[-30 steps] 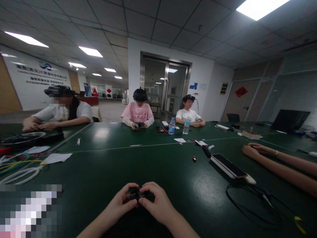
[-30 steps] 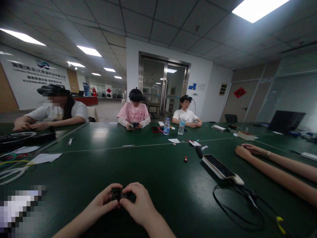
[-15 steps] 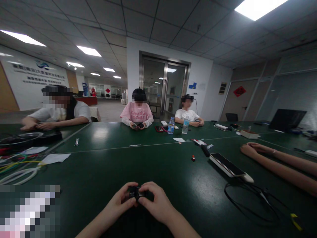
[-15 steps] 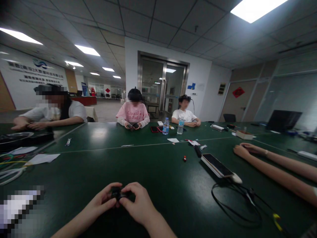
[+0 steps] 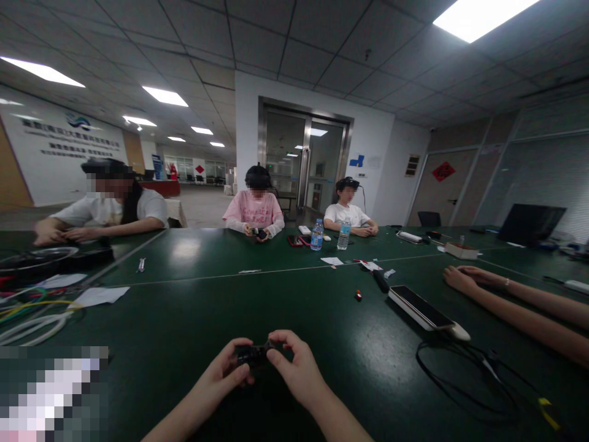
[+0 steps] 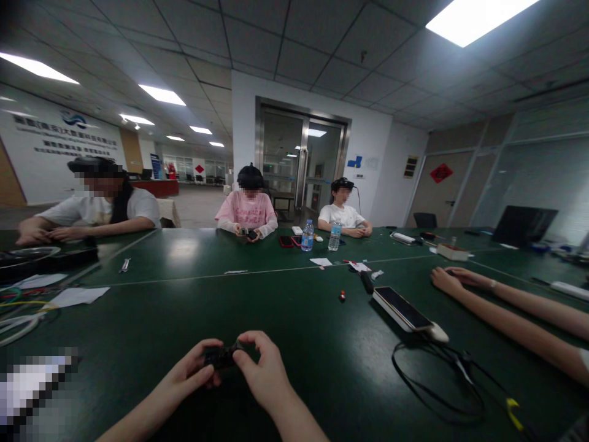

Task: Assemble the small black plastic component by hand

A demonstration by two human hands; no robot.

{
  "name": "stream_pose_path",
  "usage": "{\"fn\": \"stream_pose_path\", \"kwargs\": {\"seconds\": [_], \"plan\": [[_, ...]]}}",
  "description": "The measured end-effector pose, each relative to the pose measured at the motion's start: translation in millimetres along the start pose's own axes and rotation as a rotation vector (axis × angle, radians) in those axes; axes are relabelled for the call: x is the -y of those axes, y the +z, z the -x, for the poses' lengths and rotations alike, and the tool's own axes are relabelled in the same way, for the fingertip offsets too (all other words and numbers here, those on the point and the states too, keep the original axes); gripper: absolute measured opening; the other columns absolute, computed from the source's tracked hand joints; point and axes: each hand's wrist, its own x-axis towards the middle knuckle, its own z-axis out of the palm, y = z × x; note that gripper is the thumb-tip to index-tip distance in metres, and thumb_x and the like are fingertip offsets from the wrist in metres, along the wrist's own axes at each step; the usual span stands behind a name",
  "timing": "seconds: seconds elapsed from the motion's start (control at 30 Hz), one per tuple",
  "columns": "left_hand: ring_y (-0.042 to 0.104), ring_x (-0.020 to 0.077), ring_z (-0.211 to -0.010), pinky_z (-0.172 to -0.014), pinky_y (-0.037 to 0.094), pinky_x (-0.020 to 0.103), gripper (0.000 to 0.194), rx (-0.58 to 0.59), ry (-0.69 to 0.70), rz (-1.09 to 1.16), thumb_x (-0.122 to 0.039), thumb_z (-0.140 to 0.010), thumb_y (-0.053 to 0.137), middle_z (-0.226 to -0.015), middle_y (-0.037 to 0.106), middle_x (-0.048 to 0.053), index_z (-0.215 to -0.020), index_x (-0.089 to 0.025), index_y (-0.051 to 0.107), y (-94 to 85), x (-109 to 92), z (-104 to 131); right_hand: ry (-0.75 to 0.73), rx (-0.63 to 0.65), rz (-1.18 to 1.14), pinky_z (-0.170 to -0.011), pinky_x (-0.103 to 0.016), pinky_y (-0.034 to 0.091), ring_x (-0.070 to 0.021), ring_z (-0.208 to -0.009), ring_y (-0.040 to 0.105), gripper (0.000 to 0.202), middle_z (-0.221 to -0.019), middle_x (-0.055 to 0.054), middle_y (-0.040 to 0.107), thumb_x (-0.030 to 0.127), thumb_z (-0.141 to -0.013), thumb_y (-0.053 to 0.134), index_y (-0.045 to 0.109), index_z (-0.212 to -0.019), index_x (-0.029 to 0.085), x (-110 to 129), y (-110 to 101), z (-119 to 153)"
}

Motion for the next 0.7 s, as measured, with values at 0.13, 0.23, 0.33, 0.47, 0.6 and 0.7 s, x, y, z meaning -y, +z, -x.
{"fn": "stream_pose_path", "kwargs": {"seconds": [0.13,0.23,0.33,0.47,0.6,0.7], "plan": [[0.06,0.0201,-0.069,-0.065,0.041,0.032,0.052,-0.017,-0.011,0.007,-0.051,-0.064,0.065,-0.08,0.066,0.002,-0.105,-0.025,0.045,-0.1,0.8,-1.1,0.04,-0.03,-0.023,-0.088,-0.036,0.039,-0.0196,-0.093,0.058,0.02,-0.094,-0.002,0.065,0.023,-0.076,0.056,0.06,-0.096,0.022,-1.8,-2.5,-2.3],[0.06,0.0206,-0.071,-0.066,0.041,0.033,0.053,-0.016,-0.013,0.006,-0.052,-0.065,0.063,-0.082,0.067,0.004,-0.107,-0.025,0.044,-0.4,-0.4,-0.4,0.046,-0.046,-0.047,-0.088,-0.036,0.039,-0.0198,-0.095,0.058,0.021,-0.097,-0.002,0.065,0.024,-0.077,0.055,0.059,-0.097,0.021,-1.2,-4.6,-3.3],[0.06,0.0207,-0.072,-0.067,0.041,0.034,0.052,-0.023,-0.012,0.01,-0.051,-0.068,0.062,-0.085,0.067,0.005,-0.108,-0.024,0.043,0.6,-3.3,2.0,0.047,-0.063,-0.068,-0.087,-0.037,0.041,-0.0202,-0.096,0.058,0.022,-0.098,-0.004,0.064,0.025,-0.079,0.054,0.058,-0.1,0.021,-0.3,-6.8,-4.1],[0.06,0.0204,-0.073,-0.069,0.04,0.034,0.05,-0.049,-0.014,0.034,-0.05,-0.07,0.06,-0.086,0.068,0.005,-0.109,-0.023,0.043,1.9,-5.4,4.6,0.043,-0.094,-0.085,-0.086,-0.036,0.042,-0.0204,-0.095,0.058,0.023,-0.098,-0.005,0.063,0.026,-0.078,0.054,0.058,-0.1,0.019,-3.2,-8.5,-6.0],[0.06,0.0206,-0.072,-0.067,0.04,0.033,0.05,-0.045,-0.002,0.074,-0.048,-0.069,0.062,-0.085,0.068,0.005,-0.108,-0.023,0.043,2.3,-5.0,4.8,0.04,-0.129,-0.108,-0.085,-0.036,0.043,-0.0204,-0.095,0.059,0.024,-0.098,-0.005,0.063,0.027,-0.078,0.054,0.057,-0.101,0.019,-10.6,-10.2,-8.4],[0.06,0.0211,-0.073,-0.067,0.04,0.033,0.048,-0.047,-0.002,0.088,-0.045,-0.069,0.063,-0.087,0.067,0.006,-0.108,-0.023,0.044,2.5,-5.2,5.2,0.046,-0.16,-0.124,-0.084,-0.036,0.044,-0.0204,-0.095,0.058,0.023,-0.098,-0.005,0.062,0.028,-0.079,0.053,0.056,-0.1,0.02,-15.9,-12.4,-10.2]]}}
